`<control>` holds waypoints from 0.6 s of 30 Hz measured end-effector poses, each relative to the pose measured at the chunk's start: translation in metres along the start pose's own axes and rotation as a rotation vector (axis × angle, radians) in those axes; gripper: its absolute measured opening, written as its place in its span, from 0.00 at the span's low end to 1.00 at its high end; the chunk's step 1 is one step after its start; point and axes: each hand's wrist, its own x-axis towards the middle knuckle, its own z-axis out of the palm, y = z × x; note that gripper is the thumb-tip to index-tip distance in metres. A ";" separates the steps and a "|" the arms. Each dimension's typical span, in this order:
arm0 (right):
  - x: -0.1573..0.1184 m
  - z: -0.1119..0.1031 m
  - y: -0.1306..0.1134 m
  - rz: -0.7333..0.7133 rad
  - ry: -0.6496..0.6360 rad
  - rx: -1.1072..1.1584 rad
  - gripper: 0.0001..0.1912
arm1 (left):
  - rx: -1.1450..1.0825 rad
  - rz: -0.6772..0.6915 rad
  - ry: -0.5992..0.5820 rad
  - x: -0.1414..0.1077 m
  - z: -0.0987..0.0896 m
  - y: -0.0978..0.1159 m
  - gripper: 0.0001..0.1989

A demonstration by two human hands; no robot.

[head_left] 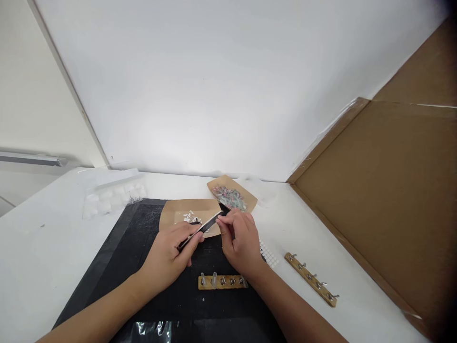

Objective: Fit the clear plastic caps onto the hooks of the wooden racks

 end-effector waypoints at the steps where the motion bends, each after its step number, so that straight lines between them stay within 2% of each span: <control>1: 0.000 0.000 0.000 0.010 0.016 -0.004 0.06 | 0.004 -0.022 -0.008 0.000 0.000 0.001 0.13; 6: 0.001 -0.001 0.000 0.034 0.044 0.019 0.06 | -0.106 -0.163 -0.052 -0.002 0.001 0.000 0.10; 8: 0.001 -0.002 -0.002 0.043 0.054 0.043 0.06 | -0.138 -0.191 -0.035 -0.003 0.002 -0.003 0.12; 13: 0.001 -0.003 -0.005 0.087 0.075 0.105 0.06 | -0.014 -0.062 0.114 -0.003 0.002 -0.007 0.15; 18: -0.002 -0.001 -0.005 0.110 0.019 0.161 0.04 | 0.022 -0.121 0.141 -0.002 -0.001 0.001 0.18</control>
